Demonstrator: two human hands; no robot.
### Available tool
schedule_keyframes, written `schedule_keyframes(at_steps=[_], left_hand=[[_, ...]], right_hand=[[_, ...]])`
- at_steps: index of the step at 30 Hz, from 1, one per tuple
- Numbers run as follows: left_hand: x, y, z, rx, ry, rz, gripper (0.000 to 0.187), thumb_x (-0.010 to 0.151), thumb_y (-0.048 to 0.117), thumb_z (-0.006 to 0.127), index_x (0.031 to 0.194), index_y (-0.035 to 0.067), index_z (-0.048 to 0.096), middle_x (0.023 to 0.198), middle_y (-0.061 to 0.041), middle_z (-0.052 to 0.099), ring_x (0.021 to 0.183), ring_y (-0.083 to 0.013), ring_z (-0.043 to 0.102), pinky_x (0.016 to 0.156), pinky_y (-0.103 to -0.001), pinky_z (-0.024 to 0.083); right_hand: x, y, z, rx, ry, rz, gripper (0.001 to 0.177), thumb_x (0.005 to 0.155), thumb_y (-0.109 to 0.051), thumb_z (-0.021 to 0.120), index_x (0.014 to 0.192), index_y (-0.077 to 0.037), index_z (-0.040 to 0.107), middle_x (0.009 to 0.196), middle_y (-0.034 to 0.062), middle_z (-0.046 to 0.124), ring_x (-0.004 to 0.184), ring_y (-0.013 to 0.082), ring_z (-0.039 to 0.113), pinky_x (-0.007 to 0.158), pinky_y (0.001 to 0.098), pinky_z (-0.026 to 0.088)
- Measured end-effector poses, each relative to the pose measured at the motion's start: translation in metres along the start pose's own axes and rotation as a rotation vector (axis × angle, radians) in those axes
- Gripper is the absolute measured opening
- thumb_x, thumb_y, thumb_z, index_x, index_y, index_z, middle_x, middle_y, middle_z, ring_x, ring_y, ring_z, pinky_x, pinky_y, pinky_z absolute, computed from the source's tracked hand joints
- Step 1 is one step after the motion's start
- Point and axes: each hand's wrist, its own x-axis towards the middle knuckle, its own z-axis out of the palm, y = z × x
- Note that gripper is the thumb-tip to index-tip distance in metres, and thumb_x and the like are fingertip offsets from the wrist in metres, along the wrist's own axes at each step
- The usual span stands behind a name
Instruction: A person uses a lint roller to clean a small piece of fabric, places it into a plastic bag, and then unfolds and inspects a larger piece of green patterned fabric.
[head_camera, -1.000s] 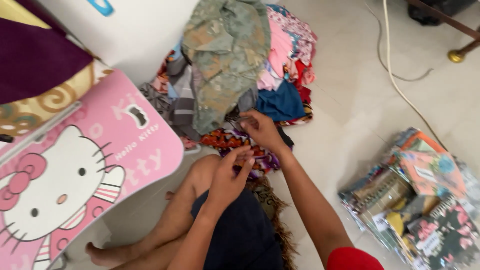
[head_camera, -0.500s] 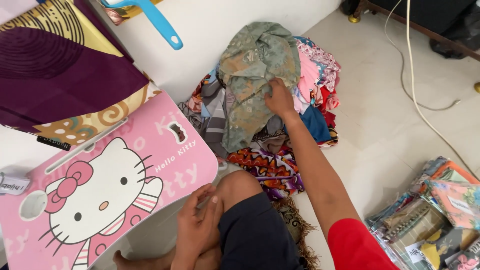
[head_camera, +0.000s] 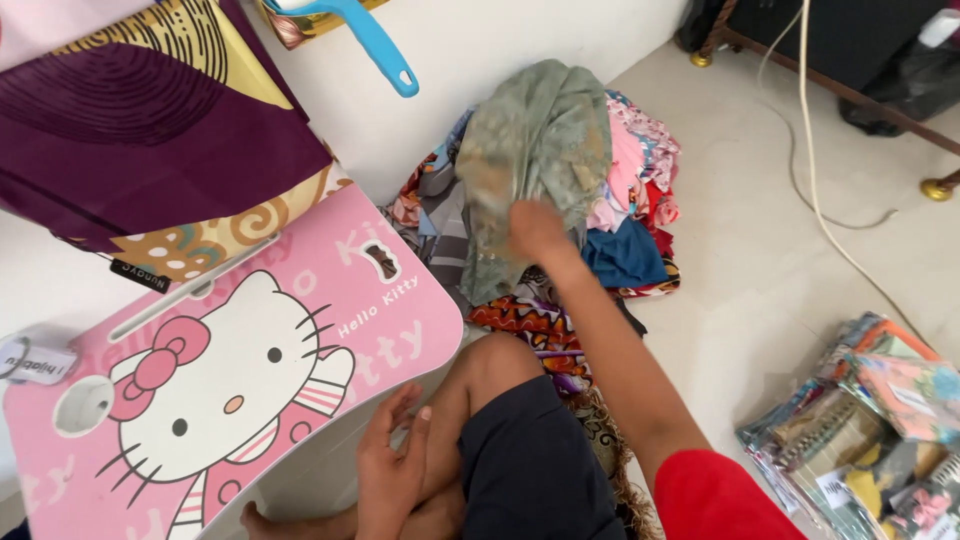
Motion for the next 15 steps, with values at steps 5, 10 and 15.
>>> schedule_keyframes(at_steps=[5,10,15], left_hand=[[-0.003,-0.007,0.006,0.039,-0.125,0.069,0.082,0.081,0.021,0.074,0.152,0.002,0.038,0.149,-0.017,0.054,0.129,-0.0307,0.061,0.102,-0.039,0.052],[-0.019,0.02,-0.014,0.023,-0.404,0.408,0.043,0.08,0.01,0.061,0.122,0.002,0.069,0.126,-0.011,0.07,0.114,-0.026,0.067,0.099,-0.034,0.049],[-0.056,-0.059,-0.027,-0.109,0.431,0.09,0.06,0.082,0.005,0.084,0.131,0.001,0.049,0.116,-0.021,0.063,0.094,-0.0292,0.069,0.077,-0.037,0.06]], right_hand=[[-0.184,-0.083,-0.062,0.474,-0.377,-0.59,0.024,0.064,-0.017,0.068,0.085,-0.008,0.077,0.075,0.0016,0.076,0.063,0.0191,0.063,0.064,0.0349,0.053],[-0.288,-0.144,-0.105,1.021,-0.916,-1.103,0.006,0.099,0.0,0.064,0.104,0.0,0.067,0.111,0.0095,0.069,0.098,0.0303,0.067,0.092,0.0366,0.055],[-0.304,-0.17,-0.106,1.048,-0.345,-0.889,0.054,0.085,-0.021,0.08,0.131,-0.004,0.056,0.14,0.0105,0.056,0.119,0.0303,0.062,0.107,0.0417,0.048]])
